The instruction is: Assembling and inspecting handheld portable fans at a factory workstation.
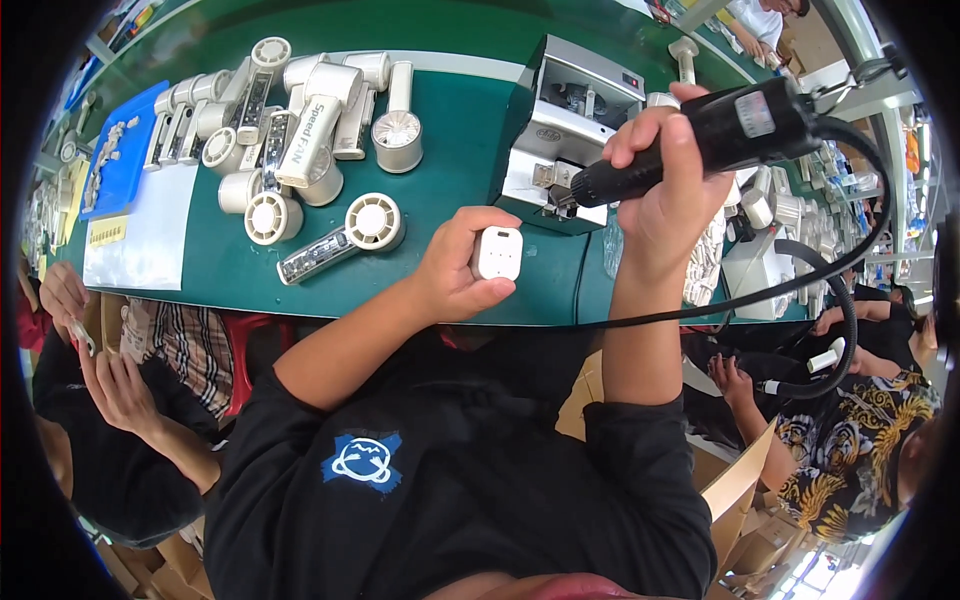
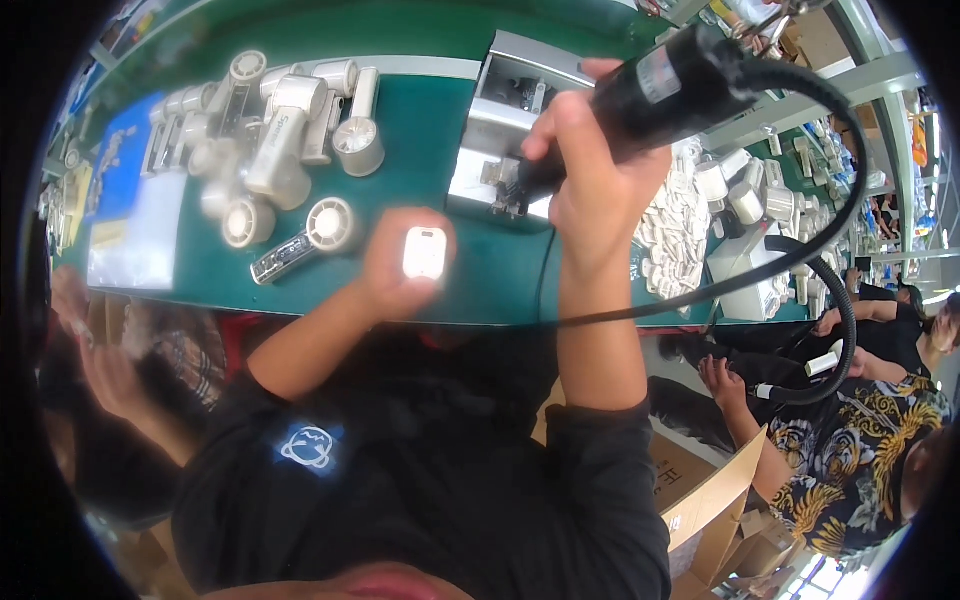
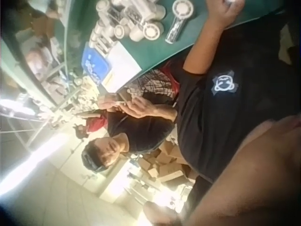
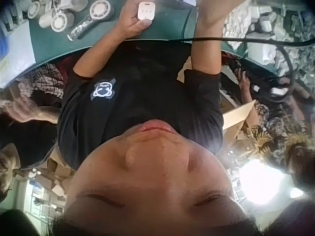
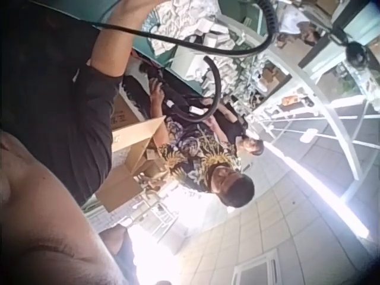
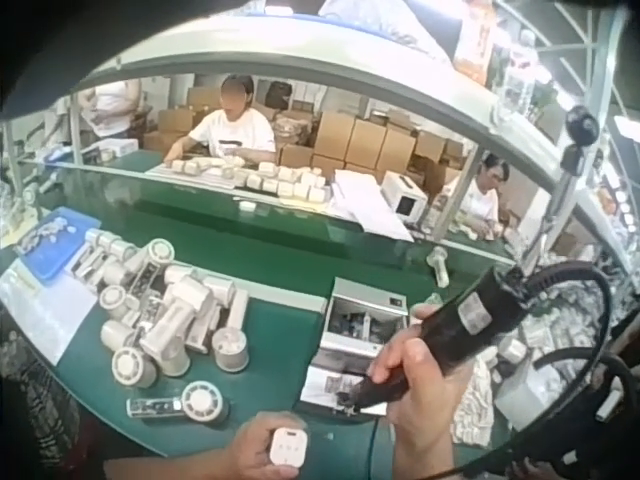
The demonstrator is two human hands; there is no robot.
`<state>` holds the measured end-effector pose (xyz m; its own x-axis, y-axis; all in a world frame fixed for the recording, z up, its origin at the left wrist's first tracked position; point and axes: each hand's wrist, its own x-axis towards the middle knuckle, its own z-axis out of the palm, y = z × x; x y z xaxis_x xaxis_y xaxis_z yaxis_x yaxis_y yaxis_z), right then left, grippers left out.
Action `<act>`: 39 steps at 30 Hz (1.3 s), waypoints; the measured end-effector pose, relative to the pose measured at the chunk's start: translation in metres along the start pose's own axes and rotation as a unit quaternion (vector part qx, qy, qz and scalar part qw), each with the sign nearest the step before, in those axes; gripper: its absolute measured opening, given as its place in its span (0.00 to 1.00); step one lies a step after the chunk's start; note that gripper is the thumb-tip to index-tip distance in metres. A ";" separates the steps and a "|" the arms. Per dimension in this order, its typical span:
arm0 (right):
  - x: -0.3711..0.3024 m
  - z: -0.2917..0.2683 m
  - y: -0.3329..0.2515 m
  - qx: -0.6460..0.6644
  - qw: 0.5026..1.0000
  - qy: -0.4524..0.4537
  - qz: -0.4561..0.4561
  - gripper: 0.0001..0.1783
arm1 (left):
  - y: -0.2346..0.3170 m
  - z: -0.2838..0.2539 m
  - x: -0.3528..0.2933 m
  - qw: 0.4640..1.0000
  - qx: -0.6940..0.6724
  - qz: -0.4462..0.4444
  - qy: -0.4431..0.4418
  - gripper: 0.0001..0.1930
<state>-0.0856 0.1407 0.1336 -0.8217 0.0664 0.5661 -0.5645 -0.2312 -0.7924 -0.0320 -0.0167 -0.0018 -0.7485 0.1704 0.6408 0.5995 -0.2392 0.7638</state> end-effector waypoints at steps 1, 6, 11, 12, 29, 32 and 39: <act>-0.002 -0.002 0.006 0.036 0.999 0.009 0.009 0.18 | 0.000 0.001 0.001 1.000 0.006 0.009 -0.004 0.28; -0.005 -0.006 0.016 -0.011 0.999 -0.014 0.038 0.15 | -0.002 0.000 -0.001 1.000 0.011 0.006 -0.019 0.29; -0.010 -0.009 0.012 -0.012 0.999 -0.022 0.037 0.15 | -0.001 0.000 0.000 0.999 0.040 0.010 -0.022 0.29; -0.010 -0.009 0.009 -0.009 0.998 -0.029 0.056 0.15 | 0.001 -0.002 0.002 0.999 0.039 0.011 -0.021 0.29; -0.009 -0.010 0.002 0.001 0.987 -0.089 0.130 0.16 | 0.004 -0.003 0.001 0.987 0.143 0.063 -0.031 0.30; -0.018 -0.006 -0.014 0.087 0.992 -0.073 0.057 0.21 | 0.009 -0.003 0.005 0.982 0.175 0.059 -0.046 0.30; -0.022 0.018 -0.067 0.219 0.947 -0.225 -0.075 0.32 | 0.014 0.002 0.009 0.979 0.189 0.046 -0.061 0.30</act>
<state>-0.0281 0.1376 0.1780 -0.5628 -0.2678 0.7820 -0.5046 -0.6380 -0.5816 -0.0299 -0.0162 0.0147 -0.6609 0.2822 0.6954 0.7420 0.1072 0.6617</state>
